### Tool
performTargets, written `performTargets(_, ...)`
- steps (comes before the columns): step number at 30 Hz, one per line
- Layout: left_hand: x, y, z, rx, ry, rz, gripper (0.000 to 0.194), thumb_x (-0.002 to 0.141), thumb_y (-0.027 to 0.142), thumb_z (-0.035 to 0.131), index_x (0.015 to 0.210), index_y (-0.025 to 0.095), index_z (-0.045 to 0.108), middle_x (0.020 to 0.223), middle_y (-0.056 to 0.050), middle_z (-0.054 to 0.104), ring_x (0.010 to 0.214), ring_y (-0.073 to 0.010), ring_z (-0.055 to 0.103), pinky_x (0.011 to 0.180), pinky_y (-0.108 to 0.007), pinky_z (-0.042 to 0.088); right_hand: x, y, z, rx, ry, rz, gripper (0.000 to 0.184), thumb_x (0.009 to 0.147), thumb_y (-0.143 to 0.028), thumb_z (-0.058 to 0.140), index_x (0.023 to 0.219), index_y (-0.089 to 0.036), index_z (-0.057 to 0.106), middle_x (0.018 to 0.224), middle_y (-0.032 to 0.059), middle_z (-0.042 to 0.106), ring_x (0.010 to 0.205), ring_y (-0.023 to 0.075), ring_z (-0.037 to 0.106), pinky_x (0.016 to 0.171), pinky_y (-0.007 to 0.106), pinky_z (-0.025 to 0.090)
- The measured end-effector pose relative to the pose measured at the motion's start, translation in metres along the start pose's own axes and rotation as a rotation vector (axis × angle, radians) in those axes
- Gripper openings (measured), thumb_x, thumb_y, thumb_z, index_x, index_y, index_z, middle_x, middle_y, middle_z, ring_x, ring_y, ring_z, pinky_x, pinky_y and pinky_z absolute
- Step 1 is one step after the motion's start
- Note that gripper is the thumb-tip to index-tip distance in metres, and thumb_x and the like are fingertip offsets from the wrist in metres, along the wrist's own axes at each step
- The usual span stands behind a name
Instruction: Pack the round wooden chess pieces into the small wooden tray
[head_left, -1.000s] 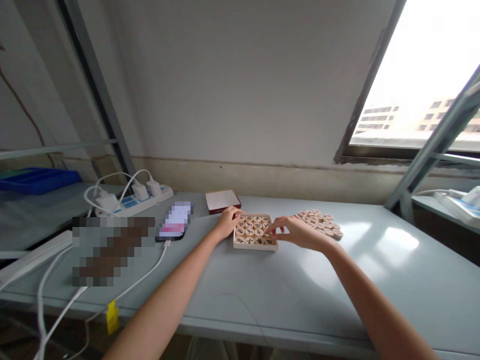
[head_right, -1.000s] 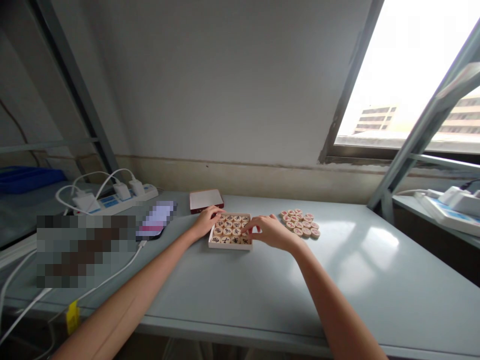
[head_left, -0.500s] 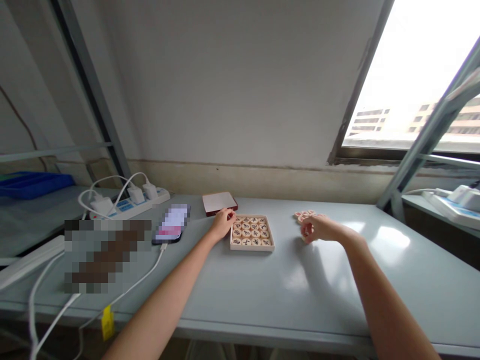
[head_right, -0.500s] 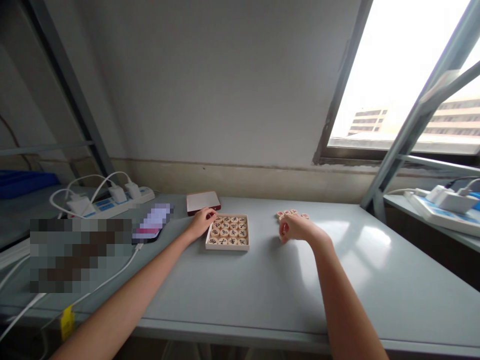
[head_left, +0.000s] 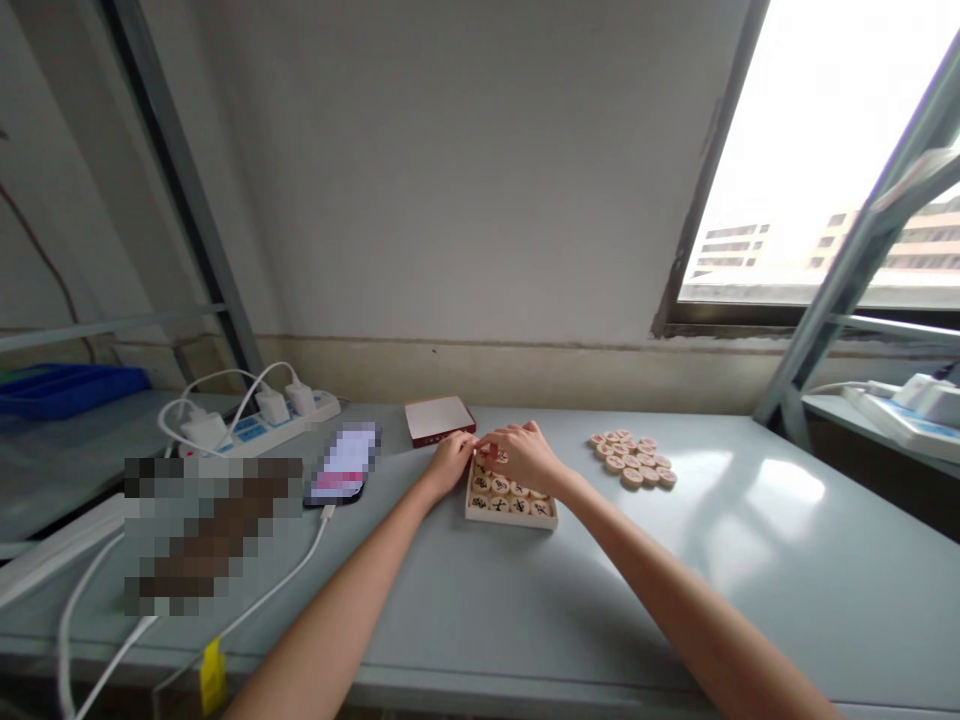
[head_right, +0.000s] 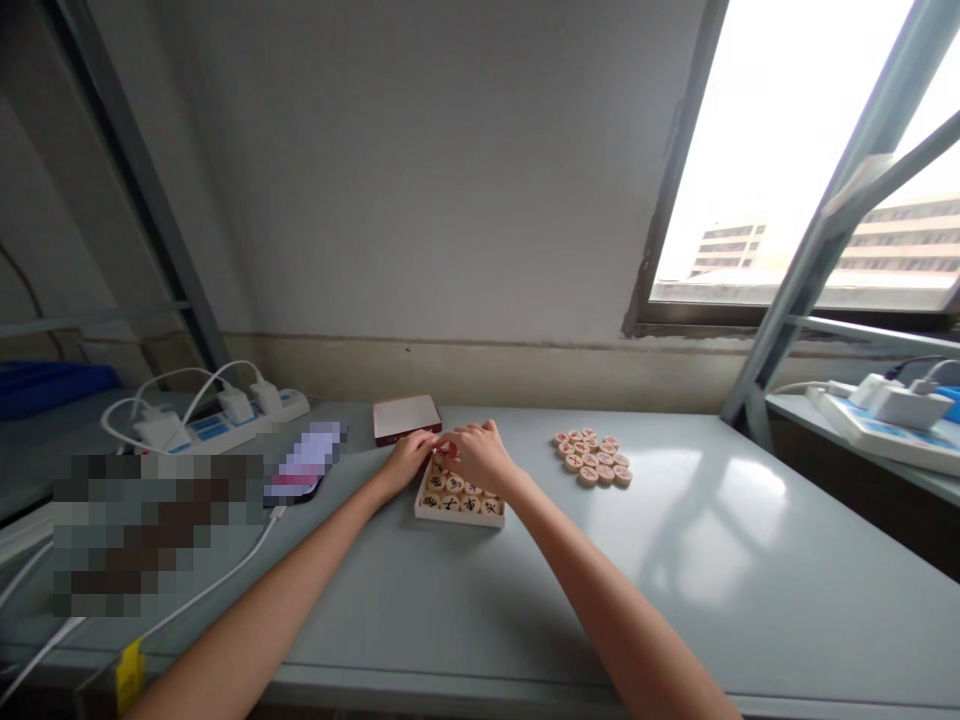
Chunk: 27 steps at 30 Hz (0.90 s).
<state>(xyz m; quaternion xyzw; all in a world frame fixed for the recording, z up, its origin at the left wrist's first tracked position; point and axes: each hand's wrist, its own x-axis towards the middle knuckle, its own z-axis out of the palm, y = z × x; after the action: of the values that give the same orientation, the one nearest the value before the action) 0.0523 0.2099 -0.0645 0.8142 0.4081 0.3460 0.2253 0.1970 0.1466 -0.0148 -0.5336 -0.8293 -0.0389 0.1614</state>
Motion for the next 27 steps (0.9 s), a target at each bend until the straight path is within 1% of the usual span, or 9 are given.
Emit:
performTargets(3,0.000,-0.001,0.000,-0.033,-0.014,0.000,0.028,0.082,0.027,0.038,0.084,0.012,0.061,0.090,-0.009,0.063,0.088,-0.0173,0.056,0.081,-0.028,0.041,-0.007,0.019,-0.002,0.066,-0.011,0.087,0.030,0.078,-0.031,0.053,0.108,-0.028,0.053,0.091,0.0005,0.065,0.089,0.0190,0.055,0.075,0.031,0.028)
performTargets(6,-0.001,-0.002,0.000,-0.038,-0.060,-0.001,0.023,0.079,0.029,0.046,0.082,0.013,0.062,0.090,-0.008,0.062,0.089,-0.0174,0.055,0.082,-0.027,0.040,-0.021,0.053,-0.014,0.026,-0.008,0.259,0.035,0.080,-0.031,0.051,0.114,-0.028,0.048,0.091,-0.0003,0.065,0.091,0.0192,0.054,0.079,0.035,0.028)
performTargets(8,-0.002,-0.001,0.001,-0.043,-0.065,-0.014,0.020,0.077,0.027,0.049,0.082,0.012,0.062,0.090,-0.008,0.061,0.089,-0.0174,0.055,0.082,-0.027,0.040,-0.033,0.076,-0.021,-0.113,-0.034,0.422,0.031,0.077,-0.027,0.053,0.109,-0.026,0.053,0.096,0.0027,0.063,0.097,0.0219,0.051,0.082,0.038,0.028)
performTargets(10,-0.002,0.000,0.001,-0.038,-0.046,-0.029,0.018,0.077,0.025,0.050,0.081,0.013,0.061,0.089,-0.008,0.061,0.088,-0.0173,0.055,0.082,-0.028,0.041,-0.044,0.095,-0.026,-0.220,-0.091,0.575,0.025,0.073,-0.022,0.056,0.097,-0.022,0.060,0.100,0.0084,0.061,0.099,0.0274,0.050,0.080,0.042,0.030)
performTargets(13,-0.003,0.002,0.003,-0.002,-0.021,-0.020,0.016,0.078,0.023,0.048,0.075,0.014,0.060,0.086,-0.007,0.061,0.086,-0.0172,0.055,0.081,-0.028,0.041,-0.056,0.111,-0.026,-0.209,-0.159,0.676,0.020,0.071,-0.018,0.055,0.089,-0.020,0.063,0.097,0.0121,0.062,0.091,0.0297,0.054,0.069,0.040,0.036)
performTargets(17,-0.003,0.004,0.007,0.037,0.026,-0.001,0.015,0.078,0.021,0.046,0.074,0.015,0.059,0.084,-0.006,0.061,0.085,-0.0167,0.055,0.080,-0.028,0.041,-0.058,0.115,-0.025,-0.152,-0.178,0.658,0.023,0.071,-0.021,0.055,0.093,-0.024,0.061,0.091,0.0064,0.064,0.084,0.0245,0.058,0.065,0.034,0.038)
performTargets(21,-0.003,0.002,0.008,0.030,0.041,0.013,0.023,0.082,0.026,0.040,0.074,0.016,0.059,0.082,-0.006,0.060,0.084,-0.0167,0.054,0.080,-0.029,0.041,-0.053,0.110,-0.030,-0.072,-0.163,0.610,0.028,0.068,-0.021,0.060,0.096,-0.022,0.060,0.087,0.0051,0.065,0.079,0.0222,0.059,0.058,0.029,0.039)
performTargets(23,-0.004,0.002,0.007,0.024,0.019,0.029,0.024,0.082,0.029,0.040,0.076,0.015,0.060,0.083,-0.006,0.059,0.086,-0.0165,0.054,0.081,-0.028,0.041,-0.047,0.101,-0.032,0.023,-0.117,0.523,0.030,0.069,-0.025,0.061,0.098,-0.023,0.057,0.086,0.0025,0.065,0.078,0.0202,0.059,0.058,0.028,0.040)
performTargets(27,-0.005,0.001,0.006,0.038,-0.028,0.046,0.024,0.080,0.033,0.044,0.082,0.015,0.060,0.088,-0.006,0.057,0.087,-0.0165,0.054,0.081,-0.028,0.041,-0.029,0.066,-0.024,0.309,0.000,0.233,0.028,0.072,-0.027,0.059,0.099,-0.024,0.055,0.088,-0.0009,0.064,0.071,0.0140,0.059,0.062,0.025,0.043)
